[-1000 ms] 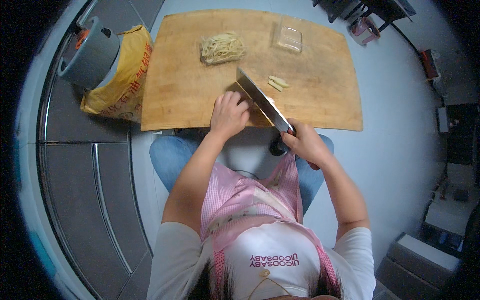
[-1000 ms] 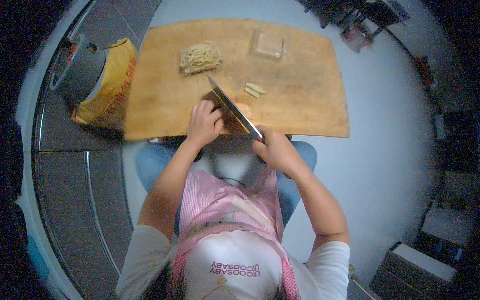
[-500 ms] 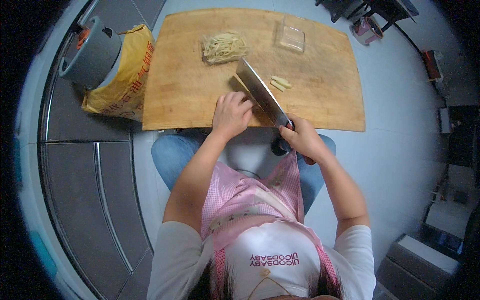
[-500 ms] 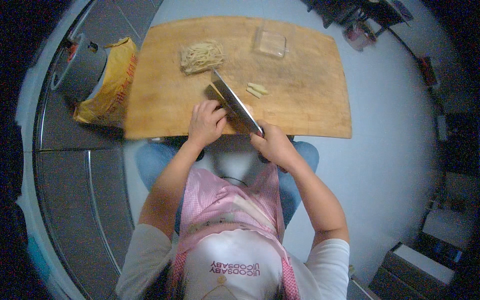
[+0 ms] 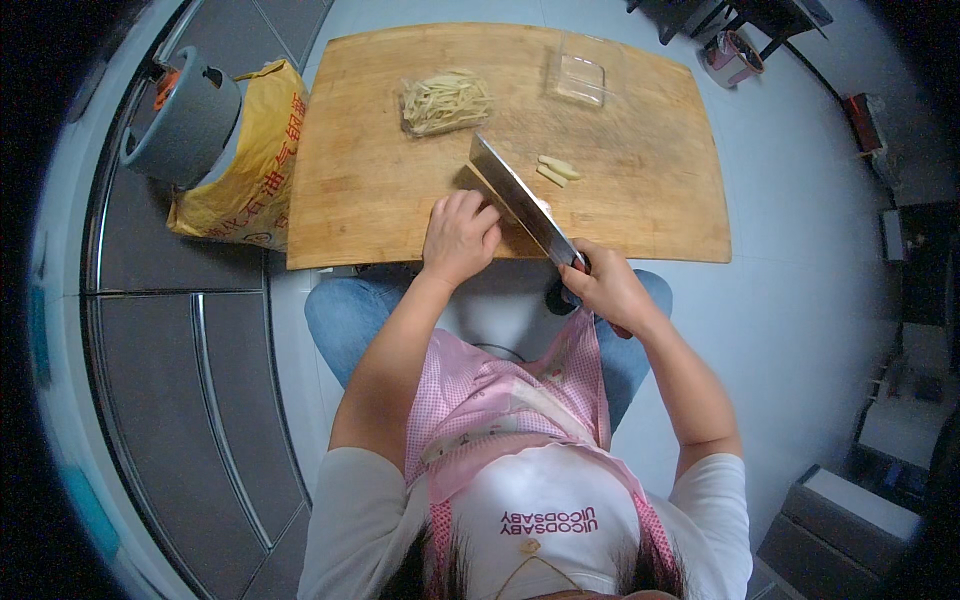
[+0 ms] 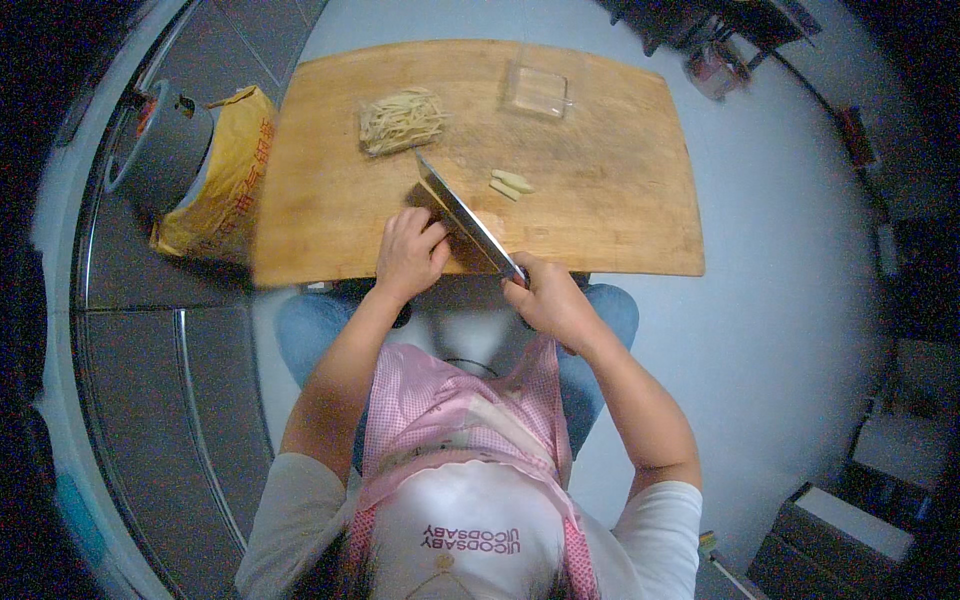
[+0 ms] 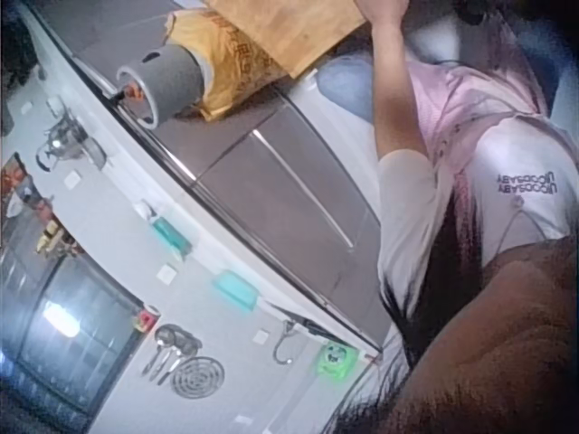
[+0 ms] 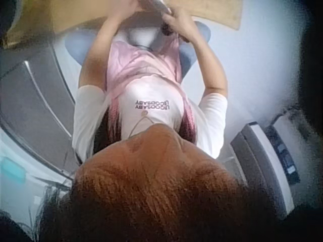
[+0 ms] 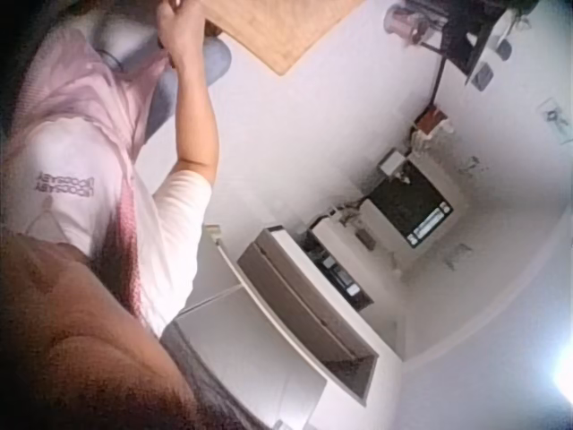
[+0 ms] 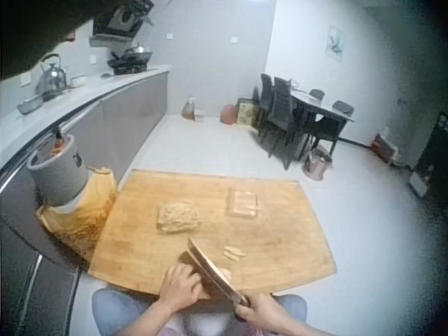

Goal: The person sits on the floor and uses a cleaver to slice a small piece of ginger into thin strips on a wooden cutting board. The sliced pieces are gathered into a small pile on the board.

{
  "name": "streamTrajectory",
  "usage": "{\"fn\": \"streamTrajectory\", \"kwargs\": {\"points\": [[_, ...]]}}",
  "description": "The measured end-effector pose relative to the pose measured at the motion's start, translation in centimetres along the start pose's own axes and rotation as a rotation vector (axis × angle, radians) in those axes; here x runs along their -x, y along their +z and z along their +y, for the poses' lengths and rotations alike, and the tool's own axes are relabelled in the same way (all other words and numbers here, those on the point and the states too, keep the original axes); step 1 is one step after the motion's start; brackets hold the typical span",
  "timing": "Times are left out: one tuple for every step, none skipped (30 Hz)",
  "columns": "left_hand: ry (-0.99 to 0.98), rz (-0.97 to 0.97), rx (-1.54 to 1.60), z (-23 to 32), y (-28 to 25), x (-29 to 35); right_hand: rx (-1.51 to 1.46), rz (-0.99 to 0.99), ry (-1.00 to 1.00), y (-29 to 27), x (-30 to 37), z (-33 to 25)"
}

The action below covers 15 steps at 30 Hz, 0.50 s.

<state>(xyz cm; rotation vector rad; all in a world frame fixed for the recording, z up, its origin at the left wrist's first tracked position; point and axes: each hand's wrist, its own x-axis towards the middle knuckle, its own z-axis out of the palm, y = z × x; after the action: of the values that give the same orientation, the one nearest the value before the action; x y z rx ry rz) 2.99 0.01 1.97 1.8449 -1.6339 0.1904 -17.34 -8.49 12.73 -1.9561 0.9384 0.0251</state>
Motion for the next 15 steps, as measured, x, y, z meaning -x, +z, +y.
{"fn": "streamTrajectory", "kwargs": {"points": [[0.0, -0.009, -0.003, 0.0, -0.1, 0.0, 0.007, -0.004, 0.014, 0.0, 0.0, 0.0], [0.001, -0.019, -0.006, 0.0, -0.1, 0.0, 0.008, -0.008, 0.015, 0.0, 0.0, -0.1], [-0.003, -0.021, -0.007, 0.0, -0.1, 0.0, 0.01, -0.014, 0.016, -0.1, 0.1, -0.2], [-0.006, -0.023, -0.007, 0.0, -0.1, 0.0, 0.012, -0.019, 0.017, -0.2, 0.1, -0.4], [-0.01, -0.026, -0.008, -0.1, 0.0, 0.0, 0.016, -0.02, 0.013, -0.2, 0.1, -0.5], [-0.014, -0.032, -0.011, -0.1, 0.0, 0.0, 0.021, -0.021, 0.009, -0.3, 0.2, -0.6], [-0.019, -0.039, -0.014, 0.0, 0.0, 0.0, 0.025, -0.022, 0.005, -0.4, 0.2, -0.7], [-0.025, -0.045, -0.017, 0.0, 0.0, 0.0, 0.03, -0.027, 0.015, -0.5, 0.3, -1.0], [-0.021, -0.037, -0.016, 0.0, 0.0, -0.1, 0.034, -0.033, 0.025, -0.6, 0.4, -1.3], [-0.017, -0.028, -0.015, 0.0, 0.0, -0.1, 0.039, -0.038, 0.035, -0.6, 0.4, -1.4], [-0.014, -0.02, -0.014, 0.0, 0.0, -0.1, 0.041, -0.04, 0.039, -0.6, 0.4, -1.4], [-0.016, -0.032, -0.021, 0.0, 0.0, -0.1, 0.043, -0.043, 0.043, -0.6, 0.4, -1.3], [-0.018, -0.043, -0.029, -0.1, 0.0, 0.0, 0.045, -0.047, 0.047, -0.6, 0.4, -1.3], [-0.02, -0.055, -0.037, -0.1, 0.0, 0.0, 0.05, -0.043, 0.04, -0.6, 0.4, -1.3], [-0.019, -0.05, -0.036, 0.0, 0.0, 0.1, 0.055, -0.04, 0.036, -0.5, 0.4, -1.3]]}}
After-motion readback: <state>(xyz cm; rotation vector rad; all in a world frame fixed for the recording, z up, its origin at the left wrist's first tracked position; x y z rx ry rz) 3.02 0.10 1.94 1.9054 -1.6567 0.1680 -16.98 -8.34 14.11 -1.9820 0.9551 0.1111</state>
